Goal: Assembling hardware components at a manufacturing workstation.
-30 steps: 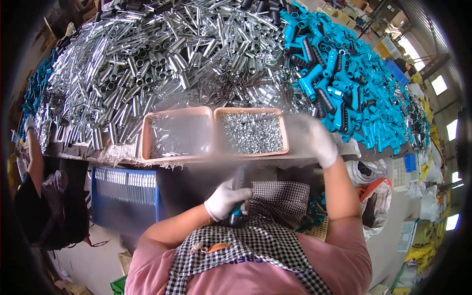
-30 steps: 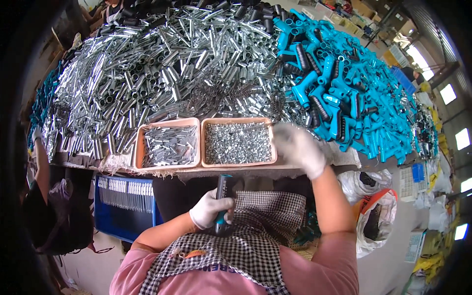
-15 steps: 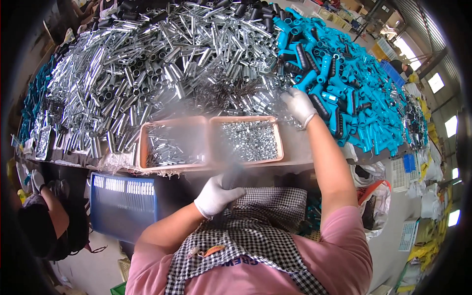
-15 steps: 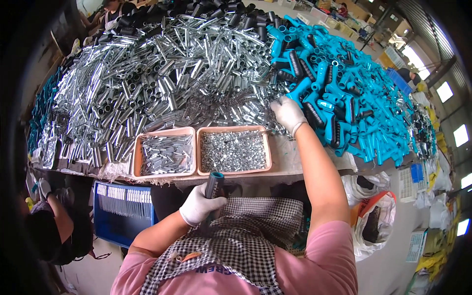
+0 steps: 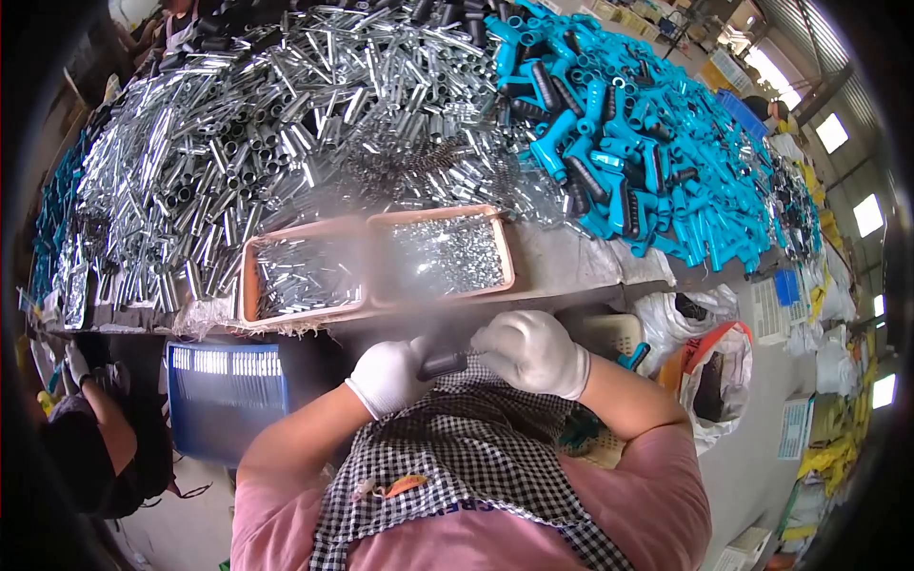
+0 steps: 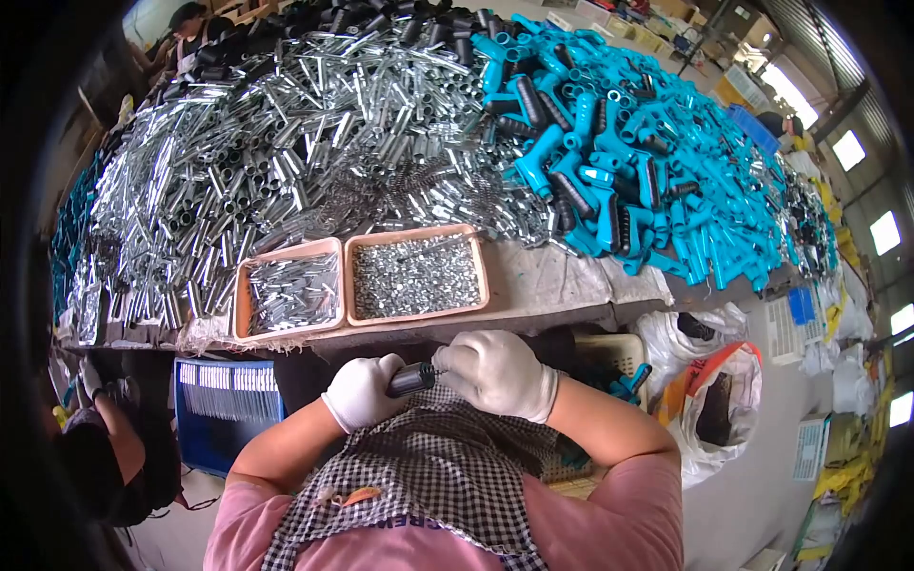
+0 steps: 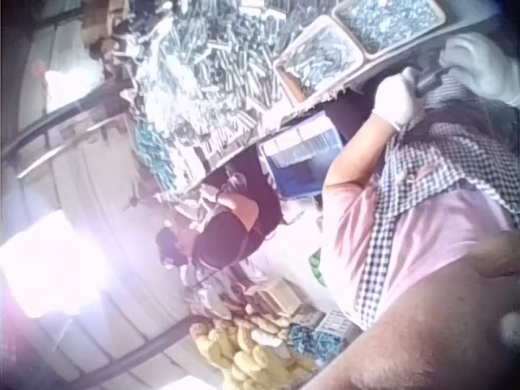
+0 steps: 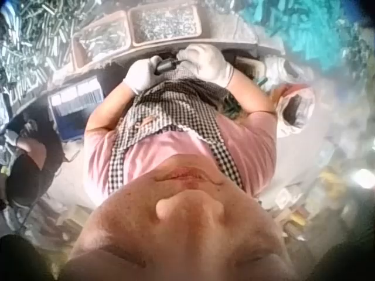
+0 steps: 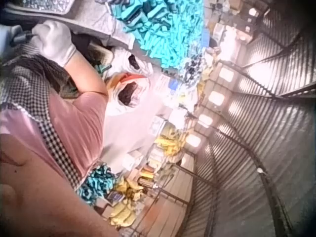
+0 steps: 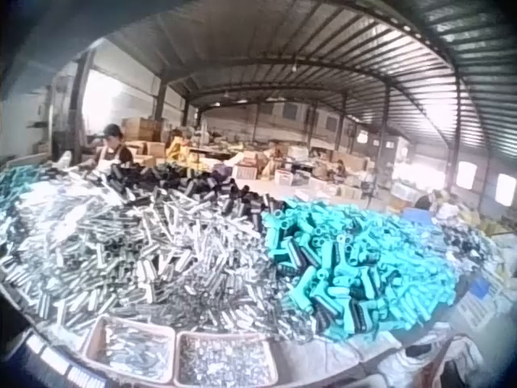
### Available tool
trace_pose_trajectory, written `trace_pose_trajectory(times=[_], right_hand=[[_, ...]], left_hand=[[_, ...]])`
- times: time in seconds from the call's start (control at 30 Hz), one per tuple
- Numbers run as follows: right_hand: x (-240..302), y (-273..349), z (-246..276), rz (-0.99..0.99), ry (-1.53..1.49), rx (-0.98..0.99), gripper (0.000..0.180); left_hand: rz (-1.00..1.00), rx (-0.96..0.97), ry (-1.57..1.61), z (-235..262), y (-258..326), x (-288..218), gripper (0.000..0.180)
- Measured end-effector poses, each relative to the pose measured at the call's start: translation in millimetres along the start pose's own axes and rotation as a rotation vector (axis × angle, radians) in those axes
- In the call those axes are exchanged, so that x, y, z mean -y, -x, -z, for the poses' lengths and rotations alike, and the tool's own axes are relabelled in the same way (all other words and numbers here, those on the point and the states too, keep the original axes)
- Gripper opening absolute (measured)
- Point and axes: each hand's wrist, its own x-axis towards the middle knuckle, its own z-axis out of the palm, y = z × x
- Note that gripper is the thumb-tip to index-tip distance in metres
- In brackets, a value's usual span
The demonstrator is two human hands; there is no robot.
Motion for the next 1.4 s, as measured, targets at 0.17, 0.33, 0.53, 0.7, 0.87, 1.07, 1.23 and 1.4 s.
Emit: trace_pose_trajectory(times=[0.17,0.33,0.53,0.7,0.87,1.07,1.23,1.4], right_hand=[[-18,20,4,0.021,-0.079,0.109,0.024],[-13,15,-15,0.065,-0.011,-0.007,0.054],[-61,-6,0,0.174,-0.197,-0.037,0.084],[-175,-82,97,0.012,0.857,-0.034,0.062],[-243,-132,131,-0.154,1.289,0.279,0.050],[-212,-145,132,-0.282,1.091,0.228,0.041],[-144,-91,129,-0.567,-0.170,-0.232,0.039],[-69,-21,90,-0.704,-0.941,-0.258,0.062]], left_hand=[[-0.074,-0.102,0.106,-14,-6,-11,0.031],[-0.068,0.145,-0.082,-14,-25,-21,0.040],[-0.008,0.023,0.146,-11,-31,-16,0.042],[0.055,-0.023,0.224,-17,-31,-8,0.044],[0.054,-0.024,0.231,-18,-29,-6,0.044],[0.099,-0.063,0.211,-8,-21,-4,0.042],[-0.154,-0.290,0.066,23,-18,-5,0.033],[-0.003,-0.190,-0.164,44,0,-10,0.039]])
